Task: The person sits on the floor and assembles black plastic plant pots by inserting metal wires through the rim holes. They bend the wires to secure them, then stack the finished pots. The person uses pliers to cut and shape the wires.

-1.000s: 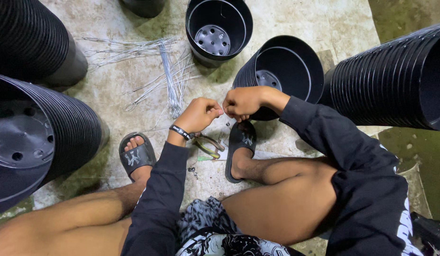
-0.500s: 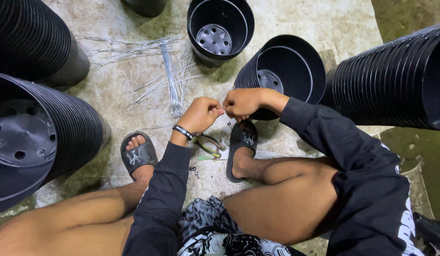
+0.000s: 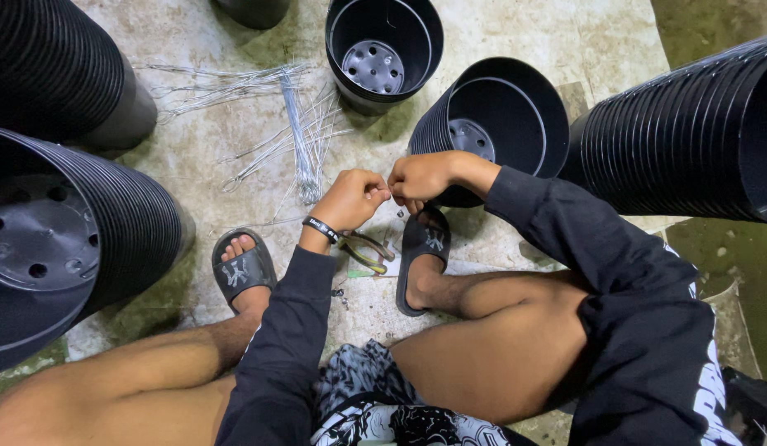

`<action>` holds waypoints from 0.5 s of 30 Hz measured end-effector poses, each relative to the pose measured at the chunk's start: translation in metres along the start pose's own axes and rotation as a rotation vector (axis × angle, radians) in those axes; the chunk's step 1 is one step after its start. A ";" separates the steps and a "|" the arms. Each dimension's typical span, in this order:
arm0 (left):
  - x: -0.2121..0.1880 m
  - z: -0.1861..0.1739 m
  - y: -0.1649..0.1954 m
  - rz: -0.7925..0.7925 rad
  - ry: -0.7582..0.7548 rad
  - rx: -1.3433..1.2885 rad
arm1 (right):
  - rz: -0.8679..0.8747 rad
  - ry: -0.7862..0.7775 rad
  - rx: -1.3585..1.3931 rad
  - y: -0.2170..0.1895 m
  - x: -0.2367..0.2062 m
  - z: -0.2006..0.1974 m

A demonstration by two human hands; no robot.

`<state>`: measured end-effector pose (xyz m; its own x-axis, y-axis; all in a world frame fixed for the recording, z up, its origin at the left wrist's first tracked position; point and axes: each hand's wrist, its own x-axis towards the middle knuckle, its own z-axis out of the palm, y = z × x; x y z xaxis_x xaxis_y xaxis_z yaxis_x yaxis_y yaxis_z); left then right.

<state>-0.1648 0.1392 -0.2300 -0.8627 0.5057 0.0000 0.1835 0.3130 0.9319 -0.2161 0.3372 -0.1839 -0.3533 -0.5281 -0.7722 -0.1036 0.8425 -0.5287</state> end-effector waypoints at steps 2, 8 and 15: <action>0.000 0.000 -0.001 0.003 0.003 0.001 | 0.022 0.032 -0.017 -0.005 -0.002 0.001; 0.001 -0.003 -0.008 0.000 0.009 -0.005 | 0.047 0.183 -0.116 -0.022 -0.012 0.004; 0.002 0.000 -0.025 0.007 0.064 0.048 | -0.101 0.421 -0.335 -0.014 0.005 0.015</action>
<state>-0.1716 0.1325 -0.2538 -0.8896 0.4557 0.0312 0.2106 0.3484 0.9134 -0.2026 0.3205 -0.1858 -0.6606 -0.5776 -0.4796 -0.4226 0.8141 -0.3982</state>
